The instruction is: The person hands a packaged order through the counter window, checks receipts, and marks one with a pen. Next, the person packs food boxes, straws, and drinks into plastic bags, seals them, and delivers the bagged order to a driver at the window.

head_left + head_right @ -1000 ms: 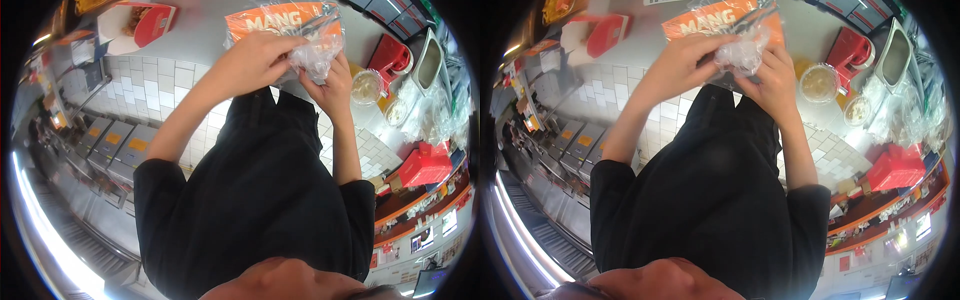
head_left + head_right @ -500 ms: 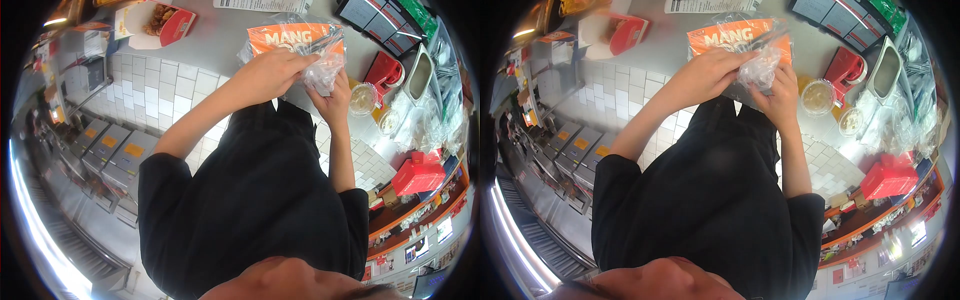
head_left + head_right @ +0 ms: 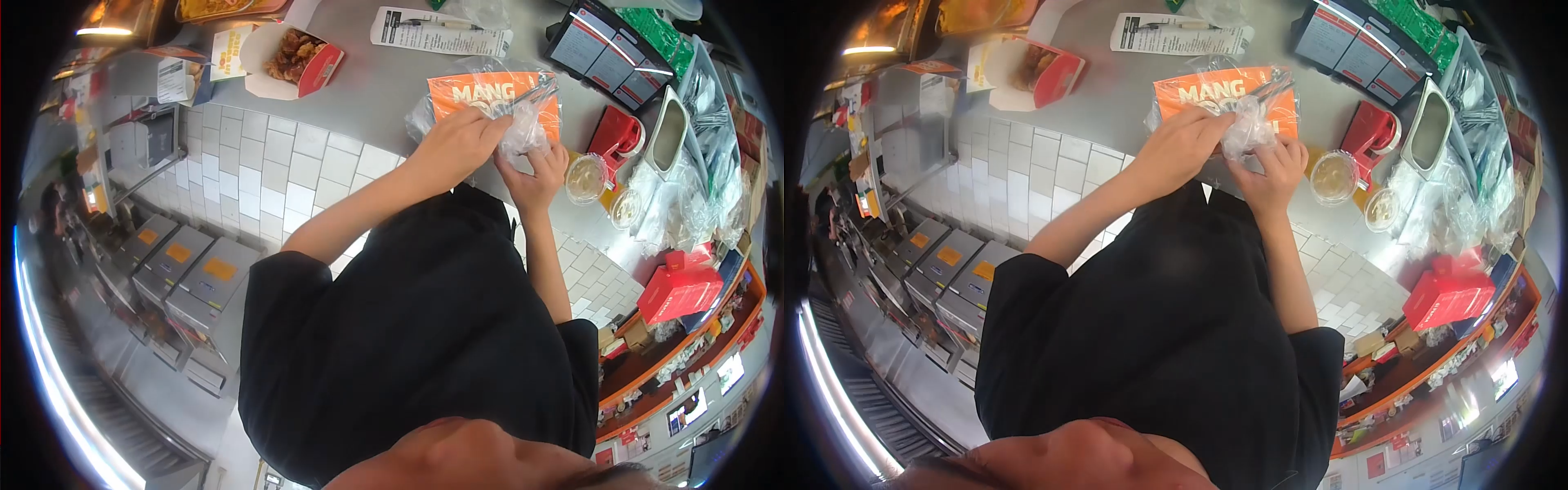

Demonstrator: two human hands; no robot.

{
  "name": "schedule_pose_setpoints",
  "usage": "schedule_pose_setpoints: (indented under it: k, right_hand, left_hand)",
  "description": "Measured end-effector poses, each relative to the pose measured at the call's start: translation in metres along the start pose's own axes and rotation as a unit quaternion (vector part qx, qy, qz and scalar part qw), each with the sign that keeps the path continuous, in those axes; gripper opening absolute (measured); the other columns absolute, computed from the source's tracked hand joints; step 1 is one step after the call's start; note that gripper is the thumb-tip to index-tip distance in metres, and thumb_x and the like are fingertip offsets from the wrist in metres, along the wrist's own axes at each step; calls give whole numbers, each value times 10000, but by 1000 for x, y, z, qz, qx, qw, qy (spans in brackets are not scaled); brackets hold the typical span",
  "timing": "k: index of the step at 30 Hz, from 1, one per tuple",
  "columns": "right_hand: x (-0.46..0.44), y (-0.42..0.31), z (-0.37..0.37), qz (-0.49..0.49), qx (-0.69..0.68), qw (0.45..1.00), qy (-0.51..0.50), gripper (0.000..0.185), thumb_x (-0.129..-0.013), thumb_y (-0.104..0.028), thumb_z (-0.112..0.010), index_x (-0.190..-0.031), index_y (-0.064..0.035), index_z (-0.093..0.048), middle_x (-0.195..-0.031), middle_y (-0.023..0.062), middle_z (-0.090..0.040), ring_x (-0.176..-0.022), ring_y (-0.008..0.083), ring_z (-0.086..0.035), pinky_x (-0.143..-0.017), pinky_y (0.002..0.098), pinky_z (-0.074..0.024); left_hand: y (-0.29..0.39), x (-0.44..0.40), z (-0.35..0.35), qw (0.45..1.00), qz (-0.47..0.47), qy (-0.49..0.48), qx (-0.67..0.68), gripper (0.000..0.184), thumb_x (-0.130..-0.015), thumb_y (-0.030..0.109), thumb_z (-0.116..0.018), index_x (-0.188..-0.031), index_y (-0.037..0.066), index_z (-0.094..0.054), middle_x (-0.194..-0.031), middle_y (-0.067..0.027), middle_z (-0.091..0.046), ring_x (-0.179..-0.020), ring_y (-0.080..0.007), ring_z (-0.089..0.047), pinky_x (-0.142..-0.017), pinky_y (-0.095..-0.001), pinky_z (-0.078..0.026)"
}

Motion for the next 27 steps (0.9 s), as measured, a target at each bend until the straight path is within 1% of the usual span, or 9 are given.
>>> schedule_pose_setpoints:
  k: [7, 9, 11, 14, 16, 20, 22, 25, 27]
  right_hand:
    - [5, 17, -5, -98, -13, 995, 27, 315, -587, -134, -752, -867, -74, -622, -876, 74, -609, -880, 252, -541, -771, 354, -392]
    - [-7, 7, 4, -129, 3, 990, 51, 341, -622, -159, -756, -915, -55, -617, -970, 119, -596, -914, 275, -536, -794, 366, -398]
    - [-8, -7, -9, -111, 45, 993, 23, 376, -679, -197, -744, -979, -28, -594, -1040, 152, -562, -943, 302, -528, -823, 382, -399]
    - [27, 13, -26, -283, -90, 943, 150, 385, -825, -279, -663, -1065, -1, -549, -1119, 151, -527, -985, 248, -520, -854, 393, -399]
    - [53, 38, -45, -389, -371, 803, 256, 327, -917, -308, -548, -1053, -11, -538, -979, 80, -566, -861, 131, -535, -736, 320, -443]
    - [31, 57, -55, -442, -437, 748, 234, 357, -968, -356, -428, -868, -48, -578, -694, -42, -512, -605, 27, -485, -498, 203, -411]
    - [-4, 65, -49, -401, -509, 722, 242, 369, -954, -360, -451, -831, -47, -602, -712, 17, -563, -643, 93, -550, -559, 263, -451]
    - [-54, 65, -26, -292, -290, 907, 89, 294, -856, -340, -589, -960, -66, -602, -882, 97, -611, -827, 217, -593, -733, 361, -464]
    - [-49, 35, 46, -159, -95, 971, 151, 380, -761, -300, -668, -1063, -86, -579, -1062, 119, -564, -991, 246, -529, -842, 393, -423]
  left_hand:
    - [-41, 45, 38, 972, 92, 67, 205, 204, -849, 64, -578, -993, -15, -458, -950, -145, -599, -930, -262, -579, -806, -352, -457]
    - [-105, 46, 67, 929, 227, 203, 210, 337, -890, 201, -562, -1077, -44, -426, -990, -183, -591, -980, -302, -563, -863, -408, -431]
    - [-159, 27, 70, 903, 232, 261, -252, 443, -825, 301, -622, -1028, -79, -522, -1054, -220, -545, -1026, -374, -513, -898, -437, -392]
    - [-228, 1, 37, 866, 281, 193, -366, 624, -766, 444, -643, -1061, -95, -533, -1023, -252, -548, -997, -394, -499, -870, -454, -378]
    - [-256, 0, 26, 878, 311, 226, -284, 458, -769, 385, -661, -933, -39, -611, -872, -226, -596, -873, -386, -543, -779, -487, -398]
    - [-244, -17, 47, 891, 375, 253, -26, 417, -783, 330, -699, -890, -63, -605, -907, -215, -619, -784, -318, -584, -727, -396, -454]
    - [-206, -29, 80, 881, 190, 427, 68, 351, -825, 231, -678, -960, -73, -565, -912, -176, -624, -792, -251, -591, -724, -347, -470]
    - [-154, -39, 129, 844, 139, 488, 173, 323, -852, 119, -641, -1077, -71, -508, -980, -162, -617, -846, -203, -590, -748, -322, -476]
    - [-112, -44, 169, 840, 72, 506, 182, 293, -853, 105, -635, -1051, -64, -500, -984, -158, -610, -864, -203, -595, -756, -323, -497]
Point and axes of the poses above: each hand's wrist, its own x-axis away from the middle knuckle, its own z-axis out of the back of the hand, y = z × x, the point moved 9 cm from there along -x, towards the middle knuckle
